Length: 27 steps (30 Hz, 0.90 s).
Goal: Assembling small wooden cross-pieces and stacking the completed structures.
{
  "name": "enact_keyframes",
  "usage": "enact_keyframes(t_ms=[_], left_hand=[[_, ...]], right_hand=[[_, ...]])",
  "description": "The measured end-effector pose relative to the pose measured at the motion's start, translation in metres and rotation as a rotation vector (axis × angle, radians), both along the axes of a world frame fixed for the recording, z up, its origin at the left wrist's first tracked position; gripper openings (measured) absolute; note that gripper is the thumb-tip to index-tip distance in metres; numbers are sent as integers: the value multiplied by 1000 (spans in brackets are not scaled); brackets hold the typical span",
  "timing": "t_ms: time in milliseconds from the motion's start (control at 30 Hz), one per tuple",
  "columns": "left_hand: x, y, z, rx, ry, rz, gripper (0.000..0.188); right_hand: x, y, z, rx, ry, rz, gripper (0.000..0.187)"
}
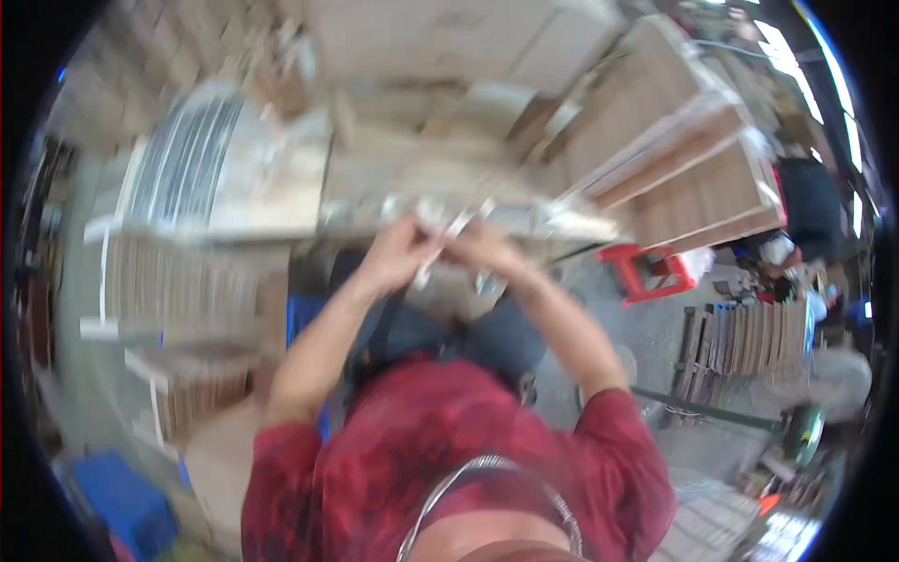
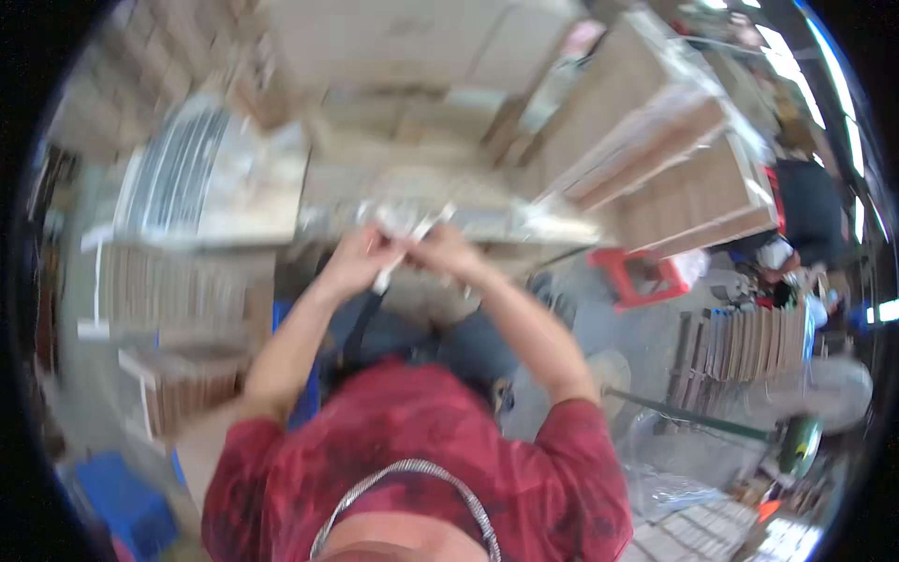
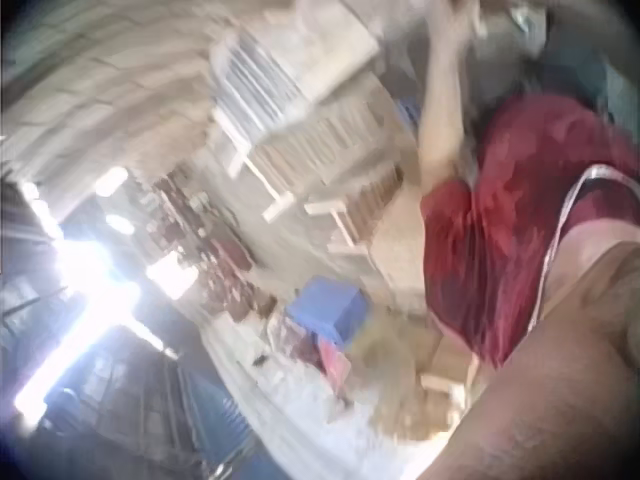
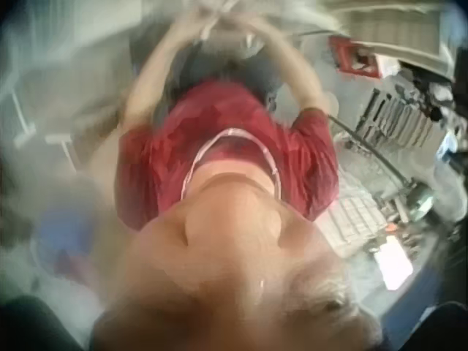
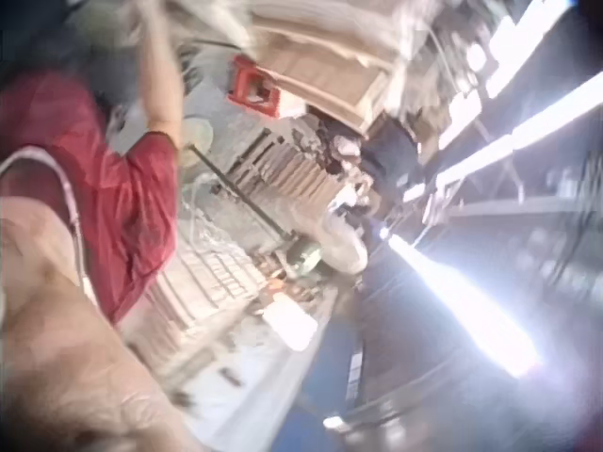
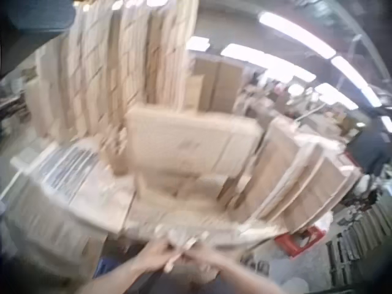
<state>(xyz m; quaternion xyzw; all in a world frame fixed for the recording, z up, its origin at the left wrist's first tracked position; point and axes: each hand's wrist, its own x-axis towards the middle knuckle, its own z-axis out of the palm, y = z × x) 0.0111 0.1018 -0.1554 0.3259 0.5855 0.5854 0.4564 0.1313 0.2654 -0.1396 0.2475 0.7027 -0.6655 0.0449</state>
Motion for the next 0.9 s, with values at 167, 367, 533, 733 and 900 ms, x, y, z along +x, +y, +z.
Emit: enact_keyframes(t_ms=[167, 367, 533, 733, 900], left_hand=[[8, 0, 5, 54, -107, 13, 35], [-15, -22, 17, 81, -207, 207, 27], [-19, -21, 20, -114, -65, 113, 16], [6, -22, 31, 95, 97, 111, 23], [13, -34, 51, -3, 427, 120, 24]], right_hand=[[10, 8, 5, -34, -15, 81, 36], [35, 21, -7, -80, 274, -263, 30], [39, 11, -2, 158, 13, -267, 46], [30, -18, 24, 27, 228, -49, 31], [38, -39, 47, 6, 241, -243, 16]])
